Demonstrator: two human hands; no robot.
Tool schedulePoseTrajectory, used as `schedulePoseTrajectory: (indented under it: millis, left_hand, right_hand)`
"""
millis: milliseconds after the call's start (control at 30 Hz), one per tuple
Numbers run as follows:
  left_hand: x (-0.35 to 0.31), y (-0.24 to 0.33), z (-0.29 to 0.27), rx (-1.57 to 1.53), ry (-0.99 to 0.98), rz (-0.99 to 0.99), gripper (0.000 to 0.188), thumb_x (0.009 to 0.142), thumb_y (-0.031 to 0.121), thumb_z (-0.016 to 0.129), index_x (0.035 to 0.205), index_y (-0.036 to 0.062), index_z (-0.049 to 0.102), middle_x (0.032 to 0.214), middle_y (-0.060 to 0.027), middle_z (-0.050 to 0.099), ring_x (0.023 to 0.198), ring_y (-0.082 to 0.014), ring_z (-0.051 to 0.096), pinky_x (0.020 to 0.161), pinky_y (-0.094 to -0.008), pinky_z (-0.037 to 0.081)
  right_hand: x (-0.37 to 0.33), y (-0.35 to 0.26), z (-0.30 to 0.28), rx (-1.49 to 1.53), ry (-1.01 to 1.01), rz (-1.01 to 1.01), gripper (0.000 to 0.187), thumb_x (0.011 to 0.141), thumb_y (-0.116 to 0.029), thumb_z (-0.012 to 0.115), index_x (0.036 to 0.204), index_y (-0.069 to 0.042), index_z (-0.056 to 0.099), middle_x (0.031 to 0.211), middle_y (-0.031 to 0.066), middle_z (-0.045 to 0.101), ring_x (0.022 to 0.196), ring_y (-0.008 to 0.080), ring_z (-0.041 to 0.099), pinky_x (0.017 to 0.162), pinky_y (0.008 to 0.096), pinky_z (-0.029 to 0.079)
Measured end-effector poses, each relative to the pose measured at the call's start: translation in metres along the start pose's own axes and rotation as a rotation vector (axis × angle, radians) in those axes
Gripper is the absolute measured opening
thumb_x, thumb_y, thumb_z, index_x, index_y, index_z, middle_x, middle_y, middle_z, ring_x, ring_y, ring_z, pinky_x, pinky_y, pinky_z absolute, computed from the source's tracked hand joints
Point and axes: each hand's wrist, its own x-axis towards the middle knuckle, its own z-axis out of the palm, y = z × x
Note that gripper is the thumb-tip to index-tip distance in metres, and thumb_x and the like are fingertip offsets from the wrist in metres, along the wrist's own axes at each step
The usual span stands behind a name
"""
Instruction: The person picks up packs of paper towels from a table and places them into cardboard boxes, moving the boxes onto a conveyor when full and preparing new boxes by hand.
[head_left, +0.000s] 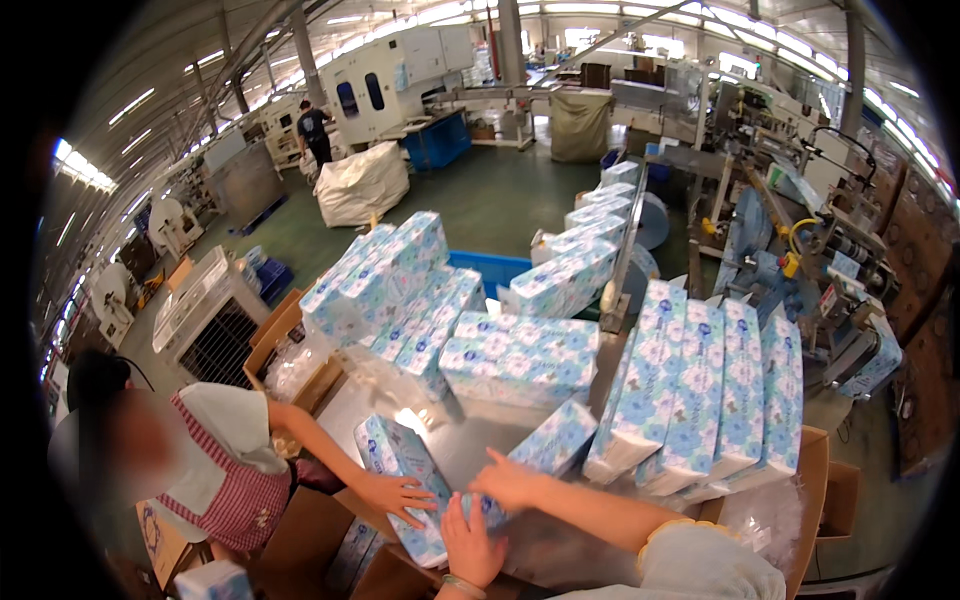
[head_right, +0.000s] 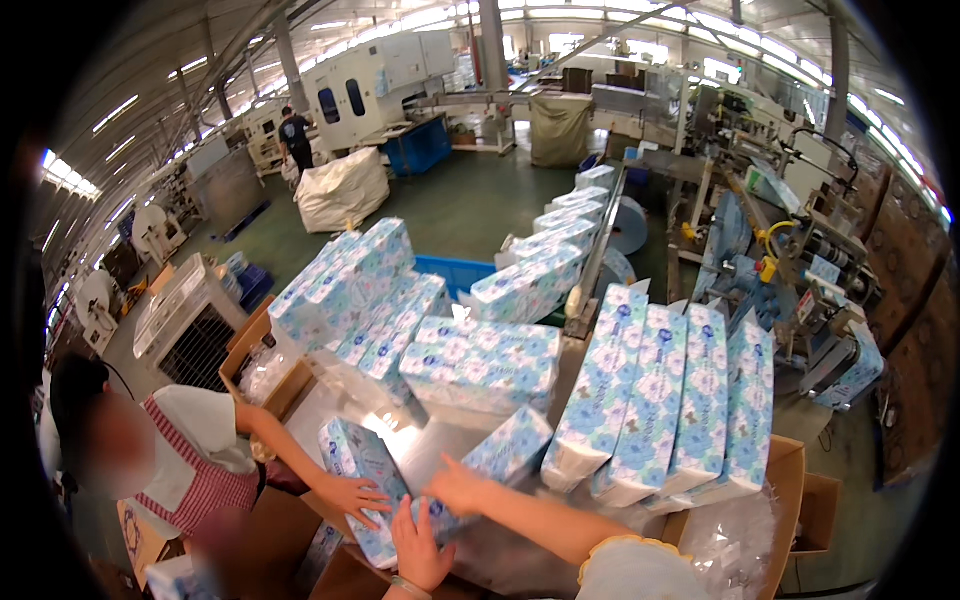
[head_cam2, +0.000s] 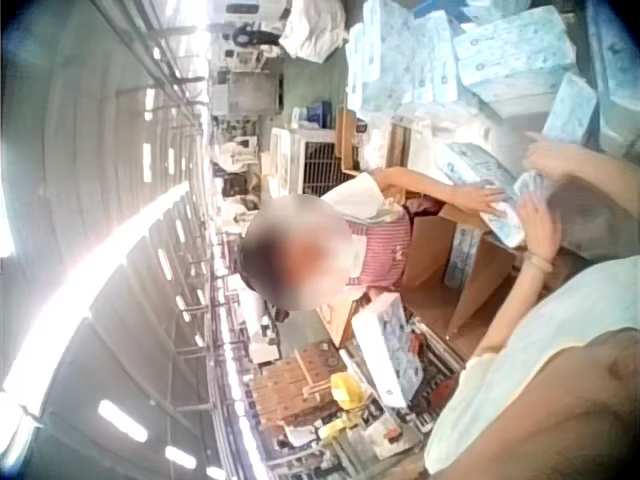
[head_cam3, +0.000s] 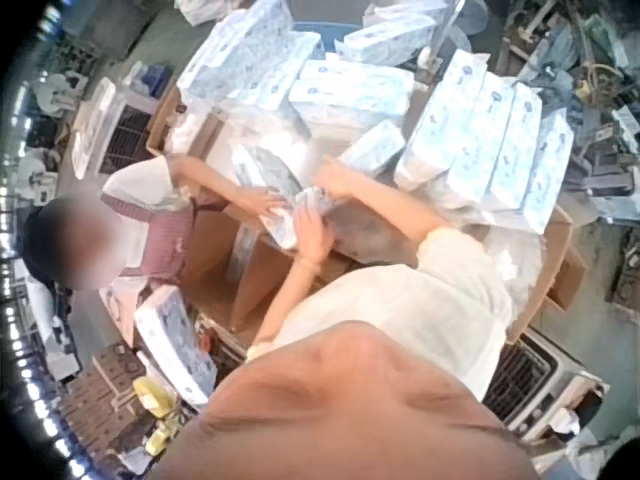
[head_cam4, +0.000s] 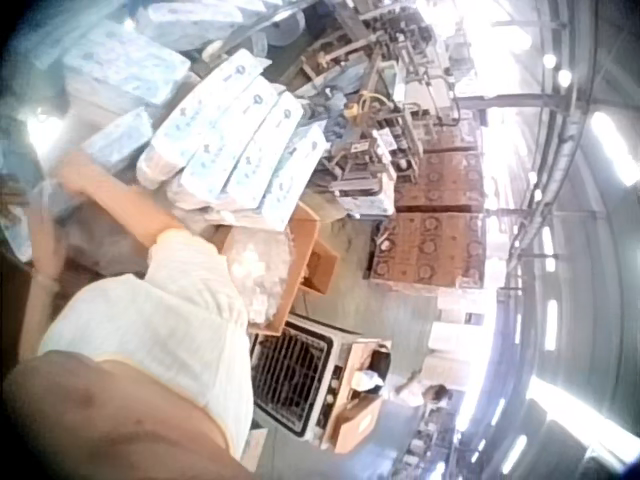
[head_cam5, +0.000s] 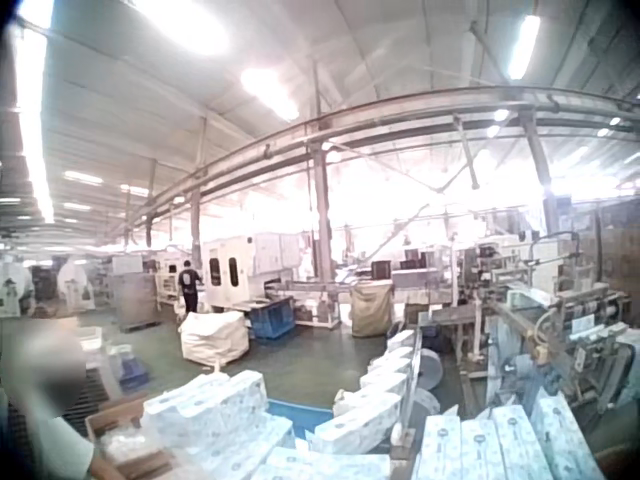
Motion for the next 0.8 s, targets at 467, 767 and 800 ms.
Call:
schedulePoseTrajectory:
  millis: [467, 767, 800]
  left_hand:
    - [0.060, 0.008, 0.026, 0.114, -0.386, -0.196, 0.080, 0.065, 0.037, 0.082, 0.126, -0.0014, 0.047, 0.098, -0.0204, 0.067, 0.093, -0.0386, 0.067, 0.082, -0.0464, 0.055]
    - [-0.028, 0.061, -0.167, 0.415, -0.377, -0.052, 0.071, 0.073, 0.017, 0.074, 0.138, -0.0013, 0.050, 0.110, -0.0192, 0.061, 0.108, -0.0357, 0.060, 0.091, -0.0460, 0.048]
    - [-0.045, 0.059, -0.184, 0.391, -0.333, -0.091, 0.071, 0.073, 0.018, 0.076, 0.137, -0.0010, 0.051, 0.112, -0.0199, 0.062, 0.106, -0.0371, 0.061, 0.090, -0.0471, 0.049]
  right_hand:
    - [0.044, 0.147, -0.030, -0.078, 0.456, 0.885, 0.081, 0.065, -0.045, 0.087, 0.131, -0.009, 0.057, 0.130, 0.0135, 0.056, 0.128, 0.0337, 0.051, 0.104, 0.0560, 0.042]
    - [0.069, 0.107, -0.048, -0.119, 0.139, 0.571, 0.117, 0.062, -0.046, 0.088, 0.155, -0.007, 0.031, 0.117, 0.0184, 0.065, 0.113, 0.0337, 0.061, 0.104, 0.0479, 0.041]
    - [0.070, 0.098, -0.045, -0.152, 0.094, 0.582, 0.120, 0.061, -0.046, 0.088, 0.157, -0.007, 0.028, 0.115, 0.0185, 0.066, 0.111, 0.0342, 0.063, 0.104, 0.0472, 0.040]
